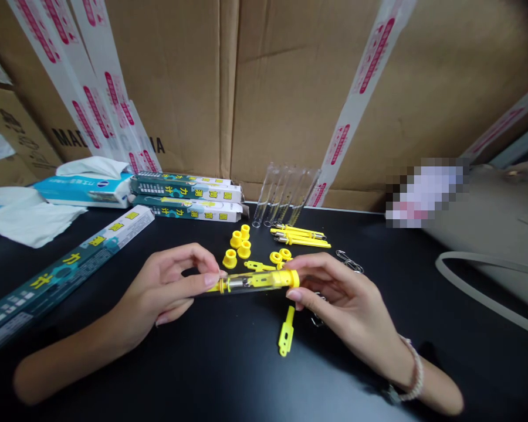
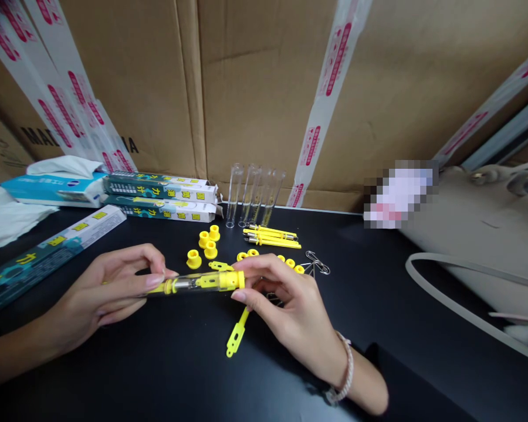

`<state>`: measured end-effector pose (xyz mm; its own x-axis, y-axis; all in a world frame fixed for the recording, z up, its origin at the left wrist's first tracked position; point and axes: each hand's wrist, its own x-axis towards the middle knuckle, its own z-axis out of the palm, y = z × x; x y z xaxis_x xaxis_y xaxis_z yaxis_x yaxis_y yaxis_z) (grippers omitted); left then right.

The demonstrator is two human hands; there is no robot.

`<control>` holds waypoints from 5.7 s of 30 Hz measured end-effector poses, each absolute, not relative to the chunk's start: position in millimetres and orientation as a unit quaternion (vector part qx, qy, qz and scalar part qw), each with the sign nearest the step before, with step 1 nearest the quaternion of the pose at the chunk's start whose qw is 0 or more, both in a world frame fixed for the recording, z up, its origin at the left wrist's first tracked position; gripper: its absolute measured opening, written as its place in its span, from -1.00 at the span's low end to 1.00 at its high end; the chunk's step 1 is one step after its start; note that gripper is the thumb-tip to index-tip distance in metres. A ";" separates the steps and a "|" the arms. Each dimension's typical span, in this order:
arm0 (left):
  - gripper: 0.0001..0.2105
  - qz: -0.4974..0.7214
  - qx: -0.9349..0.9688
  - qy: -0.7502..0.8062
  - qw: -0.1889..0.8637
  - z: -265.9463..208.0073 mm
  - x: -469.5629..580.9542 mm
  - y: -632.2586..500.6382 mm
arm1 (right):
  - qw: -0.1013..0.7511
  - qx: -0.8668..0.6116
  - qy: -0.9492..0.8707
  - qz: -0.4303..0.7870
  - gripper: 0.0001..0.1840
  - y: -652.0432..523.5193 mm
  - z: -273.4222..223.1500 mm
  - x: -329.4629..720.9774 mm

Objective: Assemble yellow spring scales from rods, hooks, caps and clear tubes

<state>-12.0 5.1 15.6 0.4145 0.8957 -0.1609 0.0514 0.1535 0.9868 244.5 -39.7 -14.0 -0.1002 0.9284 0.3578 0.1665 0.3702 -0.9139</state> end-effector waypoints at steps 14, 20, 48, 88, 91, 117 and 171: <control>-0.72 0.318 0.597 0.416 0.608 14.2 -12.5 5.7 | 0.480 -0.457 -0.626 0.410 -0.80 -41.1 -9.8 244.8; -0.75 0.327 0.585 0.447 0.592 19.6 -8.4 0.3 | 0.471 -0.465 -0.617 0.426 -0.75 -40.7 -8.4 243.2; -0.81 0.365 0.612 0.457 0.532 18.0 -7.2 -1.0 | 0.414 -0.500 -0.706 0.281 -0.74 -41.4 -4.5 249.1; -0.75 0.315 0.578 0.431 0.617 18.2 -10.7 2.3 | 0.505 -0.406 -0.708 0.281 -0.83 -41.0 -14.7 244.7; -0.74 0.324 0.573 0.430 0.618 18.3 -10.6 2.1 | 0.503 -0.417 -0.712 0.258 -0.83 -40.3 -14.0 244.8; -0.71 0.323 0.575 0.424 0.621 18.0 -11.2 2.8 | 0.528 -0.427 -0.608 0.412 -0.93 -39.8 -10.6 242.1; -0.74 0.314 0.560 0.406 0.650 14.8 -13.1 4.5 | 0.474 -0.450 -0.592 0.472 -0.69 -41.4 -10.8 241.8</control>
